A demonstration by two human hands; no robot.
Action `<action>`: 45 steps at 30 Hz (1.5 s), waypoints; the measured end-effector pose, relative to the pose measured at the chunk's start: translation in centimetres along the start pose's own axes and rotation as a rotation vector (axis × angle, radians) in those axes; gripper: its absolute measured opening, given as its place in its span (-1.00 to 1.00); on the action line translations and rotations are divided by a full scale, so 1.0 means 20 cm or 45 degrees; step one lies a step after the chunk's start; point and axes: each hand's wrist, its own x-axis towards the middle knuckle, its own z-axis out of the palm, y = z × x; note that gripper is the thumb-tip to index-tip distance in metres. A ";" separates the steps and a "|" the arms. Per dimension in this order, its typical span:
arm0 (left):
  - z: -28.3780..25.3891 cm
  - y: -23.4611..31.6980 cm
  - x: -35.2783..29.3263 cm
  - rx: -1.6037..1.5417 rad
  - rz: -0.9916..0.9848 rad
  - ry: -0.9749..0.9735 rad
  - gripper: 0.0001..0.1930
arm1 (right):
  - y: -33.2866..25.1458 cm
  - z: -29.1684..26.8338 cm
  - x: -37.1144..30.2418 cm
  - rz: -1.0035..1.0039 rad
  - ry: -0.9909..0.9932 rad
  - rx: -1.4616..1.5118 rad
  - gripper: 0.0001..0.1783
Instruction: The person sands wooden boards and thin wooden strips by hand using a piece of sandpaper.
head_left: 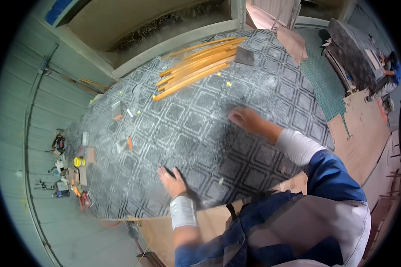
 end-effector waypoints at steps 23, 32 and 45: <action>0.05 0.04 0.11 0.226 -0.007 -0.182 -0.38 | 0.90 -0.12 2.14 -0.373 0.325 -1.204 -0.47; 0.07 0.01 0.08 0.212 0.013 -0.133 -0.36 | 0.47 0.19 1.69 -0.435 0.311 -0.886 -0.40; 0.11 -0.02 0.03 -0.117 -0.141 0.147 -0.50 | -0.22 0.95 0.72 -0.492 -0.092 -0.719 -0.40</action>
